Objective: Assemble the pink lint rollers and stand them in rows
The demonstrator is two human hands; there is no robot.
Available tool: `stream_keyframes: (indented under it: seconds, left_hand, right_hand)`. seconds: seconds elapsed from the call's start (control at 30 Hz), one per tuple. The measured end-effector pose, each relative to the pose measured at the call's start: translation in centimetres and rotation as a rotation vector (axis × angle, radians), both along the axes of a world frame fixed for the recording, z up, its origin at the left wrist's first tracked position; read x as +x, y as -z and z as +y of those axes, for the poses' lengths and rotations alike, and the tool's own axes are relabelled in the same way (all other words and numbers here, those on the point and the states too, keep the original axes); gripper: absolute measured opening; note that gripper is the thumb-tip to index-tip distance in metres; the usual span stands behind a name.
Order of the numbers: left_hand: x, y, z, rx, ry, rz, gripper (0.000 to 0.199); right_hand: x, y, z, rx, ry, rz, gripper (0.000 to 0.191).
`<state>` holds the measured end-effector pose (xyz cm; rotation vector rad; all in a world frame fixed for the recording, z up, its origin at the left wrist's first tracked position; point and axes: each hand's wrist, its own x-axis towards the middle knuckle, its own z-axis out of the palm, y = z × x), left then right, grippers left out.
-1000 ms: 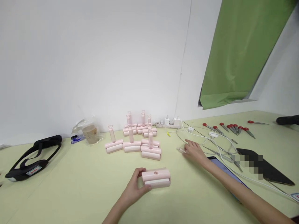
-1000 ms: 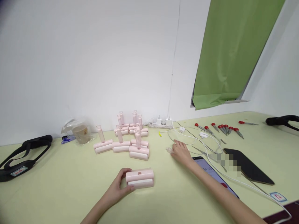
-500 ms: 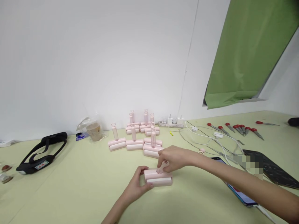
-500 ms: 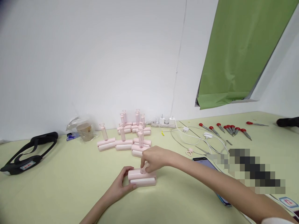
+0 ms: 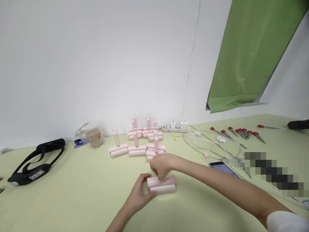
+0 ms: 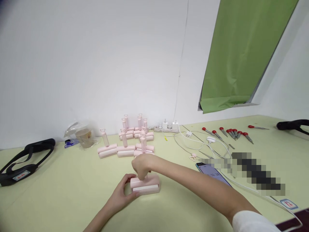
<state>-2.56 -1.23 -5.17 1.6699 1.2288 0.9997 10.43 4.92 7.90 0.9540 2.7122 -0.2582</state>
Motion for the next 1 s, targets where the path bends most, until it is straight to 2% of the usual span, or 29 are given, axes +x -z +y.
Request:
stream_keyframes:
  seconds: [0.07, 0.13, 0.2, 0.27, 0.33, 0.43, 0.5, 0.6, 0.7, 0.8, 0.87, 1.0]
  left_hand:
    - [-0.1, -0.2, 0.1, 0.010, 0.023, 0.023, 0.039]
    - [-0.2, -0.2, 0.1, -0.001, 0.031, 0.043, 0.040]
    - [-0.3, 0.0, 0.1, -0.031, 0.036, 0.058, 0.041]
    - [-0.5, 0.1, 0.0, -0.062, 0.048, 0.064, 0.043]
    - [-0.8, 0.1, -0.1, -0.099, 0.055, 0.071, 0.059]
    - [-0.8, -1.2, 0.0, -0.079, 0.000, 0.083, 0.088]
    - [-0.4, -2.9, 0.5, 0.001, -0.014, 0.063, 0.090]
    - [1.5, -5.6, 1.6, 0.072, 0.063, -0.013, 0.083]
    - [4.1, -7.1, 2.9, 0.060, 0.114, -0.120, 0.075]
    - [6.1, -6.5, 3.8, -0.014, 0.172, -0.247, 0.035]
    - [6.8, -5.7, 4.3, -0.061, 0.181, -0.325, 0.020]
    - [7.3, -4.6, 4.8, -0.076, 0.115, -0.400, 0.014]
  right_hand:
    - [0.4, -0.4, -0.2, -0.001, 0.045, 0.019, 0.003]
    - [1.5, -1.1, 0.0, -0.064, 0.104, 0.087, 0.020]
    - [3.8, -1.7, 0.7, -0.200, 0.190, 0.252, 0.037]
    - [7.1, -1.6, 2.1, -0.255, 0.309, 0.446, 0.037]
    - [11.0, -0.6, 3.7, -0.001, 0.446, 0.455, 0.033]
    - [16.4, 2.2, 5.9, 0.156, 0.538, 0.385, 0.019]
    - [19.2, 4.3, 6.8, 0.197, 0.571, 0.342, 0.013]
    - [21.7, 6.4, 7.3, 0.229, 0.591, 0.329, 0.007]
    - [22.4, 6.8, 7.5, 0.220, 0.585, 0.373, 0.013]
    - [21.8, 5.8, 7.3, 0.212, 0.574, 0.469, 0.012]
    - [20.3, 4.9, 6.6, 0.211, 0.552, 0.570, 0.003]
    - [14.4, 3.8, 3.6, 0.152, 0.464, 0.801, 0.026]
